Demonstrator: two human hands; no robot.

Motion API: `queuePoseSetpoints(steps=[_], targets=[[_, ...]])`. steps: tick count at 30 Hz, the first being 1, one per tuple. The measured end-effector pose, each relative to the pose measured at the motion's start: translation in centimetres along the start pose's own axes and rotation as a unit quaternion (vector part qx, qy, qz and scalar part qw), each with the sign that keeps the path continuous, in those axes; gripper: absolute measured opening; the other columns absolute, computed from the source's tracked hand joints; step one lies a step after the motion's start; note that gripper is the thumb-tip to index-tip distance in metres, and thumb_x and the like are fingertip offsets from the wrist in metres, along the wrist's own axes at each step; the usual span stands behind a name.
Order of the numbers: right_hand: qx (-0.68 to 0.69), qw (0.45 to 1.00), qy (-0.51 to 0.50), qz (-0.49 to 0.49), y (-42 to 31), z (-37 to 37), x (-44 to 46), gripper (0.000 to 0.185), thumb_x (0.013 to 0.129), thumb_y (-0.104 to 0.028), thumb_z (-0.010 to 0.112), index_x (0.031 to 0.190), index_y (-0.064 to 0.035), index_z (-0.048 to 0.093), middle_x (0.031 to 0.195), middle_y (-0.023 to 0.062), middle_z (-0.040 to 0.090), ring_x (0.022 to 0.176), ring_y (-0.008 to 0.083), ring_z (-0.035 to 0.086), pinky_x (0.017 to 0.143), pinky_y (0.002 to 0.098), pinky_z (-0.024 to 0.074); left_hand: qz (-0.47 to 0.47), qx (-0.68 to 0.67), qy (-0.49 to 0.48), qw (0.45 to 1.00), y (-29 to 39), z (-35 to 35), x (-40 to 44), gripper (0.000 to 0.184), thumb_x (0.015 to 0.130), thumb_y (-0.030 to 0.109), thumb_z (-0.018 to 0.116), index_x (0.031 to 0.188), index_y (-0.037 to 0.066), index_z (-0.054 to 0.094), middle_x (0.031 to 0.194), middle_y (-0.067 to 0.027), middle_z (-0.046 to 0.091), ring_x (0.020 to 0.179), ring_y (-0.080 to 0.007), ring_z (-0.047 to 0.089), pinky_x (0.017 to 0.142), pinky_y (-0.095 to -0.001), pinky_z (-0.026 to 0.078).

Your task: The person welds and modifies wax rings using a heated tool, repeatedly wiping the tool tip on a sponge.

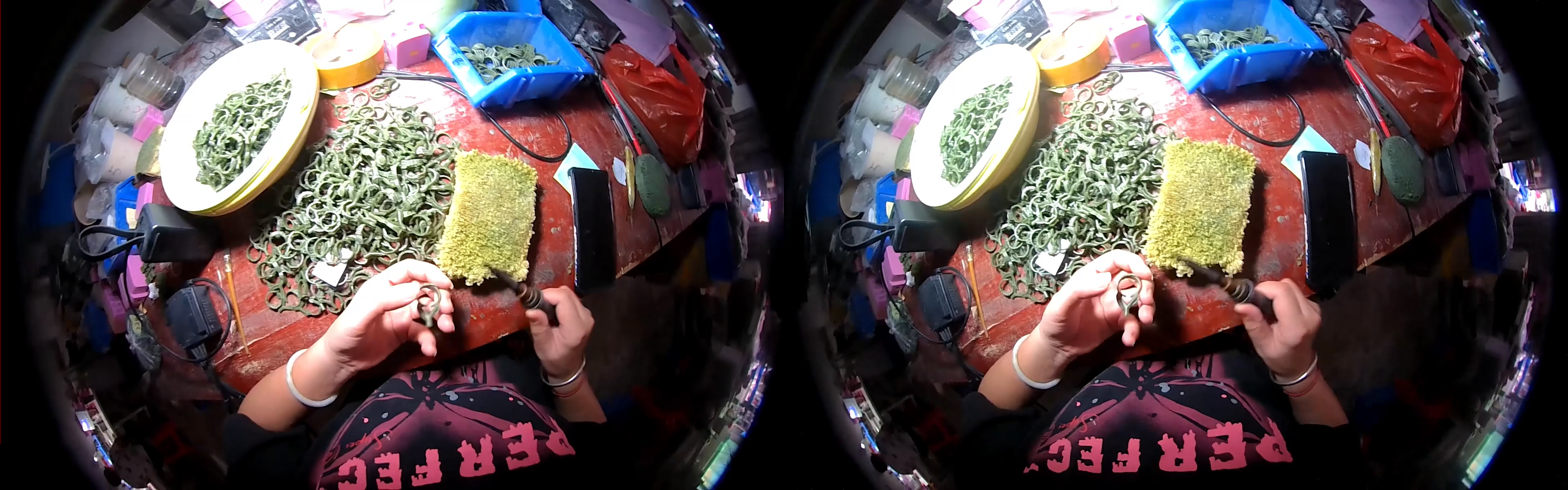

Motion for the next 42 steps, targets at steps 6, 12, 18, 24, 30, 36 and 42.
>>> queuePoseSetpoints(steps=[6,12,18,24,30,36,42], targets=[[-0.056,0.998,-0.012,0.006,0.5,0.1,0.4,0.027,0.086,-0.020,0.079,0.087,-0.0021,0.059,0.071,0.0106,0.055,0.056,0.0285,0.054,0.049,0.0365,0.0416,0.313,0.454,0.205,0.808,3.9,0.5,-1.0,0.016,0.087,-0.001,0.073,0.094,0.002,0.059,0.083,-0.0006,0.056,0.063,-0.0044,0.045,0.052,-0.0190,0.035],[-0.044,0.999,-0.011,0.007,0.5,0.0,0.3,0.027,0.086,-0.019,0.079,0.087,-0.0013,0.059,0.072,0.0112,0.055,0.057,0.0293,0.055,0.051,0.0369,0.0425,0.333,0.730,0.289,0.522,5.1,-0.2,-1.4,0.023,0.083,0.001,0.079,0.098,0.002,0.061,0.078,0.0020,0.049,0.065,-0.0028,0.042,0.054,-0.0179,0.035],[-0.030,0.999,0.003,0.017,0.7,-0.3,0.3,0.026,0.086,-0.018,0.079,0.087,-0.0016,0.059,0.072,0.0111,0.055,0.058,0.0293,0.055,0.051,0.0371,0.0427,0.358,0.448,0.203,0.794,4.6,0.3,-1.4,0.019,0.085,-0.005,0.073,0.090,0.005,0.058,0.096,-0.0012,0.055,0.072,-0.0025,0.047,0.063,-0.0176,0.039],[-0.116,0.993,0.020,0.011,-0.1,-0.9,0.9,0.025,0.085,-0.018,0.080,0.087,-0.0028,0.059,0.071,0.0097,0.054,0.056,0.0279,0.054,0.050,0.0366,0.0423,0.267,0.385,0.180,0.865,3.4,0.6,-1.1,0.016,0.086,-0.005,0.071,0.089,0.006,0.059,0.109,-0.0061,0.056,0.092,-0.0118,0.055,0.082,-0.0267,0.045],[-0.112,0.994,0.011,0.011,-0.2,-0.9,0.9,0.025,0.085,-0.019,0.080,0.087,-0.0036,0.059,0.070,0.0091,0.054,0.056,0.0270,0.054,0.049,0.0358,0.0420,0.364,0.679,0.242,0.589,4.4,0.7,-1.4,0.011,0.090,-0.007,0.065,0.094,0.001,0.058,0.104,-0.0068,0.056,0.086,-0.0124,0.054,0.076,-0.0240,0.044],[-0.109,0.994,0.005,-0.001,-0.2,-0.9,0.9,0.028,0.085,-0.020,0.080,0.087,-0.0024,0.059,0.070,0.0089,0.054,0.056,0.0263,0.053,0.049,0.0357,0.0421,0.383,0.651,0.268,0.599,4.6,0.7,-1.3,0.011,0.089,-0.005,0.067,0.094,0.001,0.060,0.098,-0.0063,0.056,0.080,-0.0134,0.053,0.070,-0.0256,0.044],[-0.096,0.995,0.004,0.003,-0.2,-0.8,0.9,0.029,0.086,-0.022,0.080,0.087,-0.0023,0.059,0.070,0.0091,0.054,0.056,0.0258,0.053,0.049,0.0353,0.0417,0.418,0.643,0.225,0.601,4.9,0.1,-1.2,0.011,0.088,-0.004,0.069,0.094,0.002,0.062,0.092,-0.0041,0.056,0.069,-0.0079,0.050,0.059,-0.0207,0.042]])
Point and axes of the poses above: each hand's wrist, its own x-axis towards the middle knuckle, its own z-axis out of the palm, y = z × x, the point moved 2 cm from there along x, towards the middle knuckle
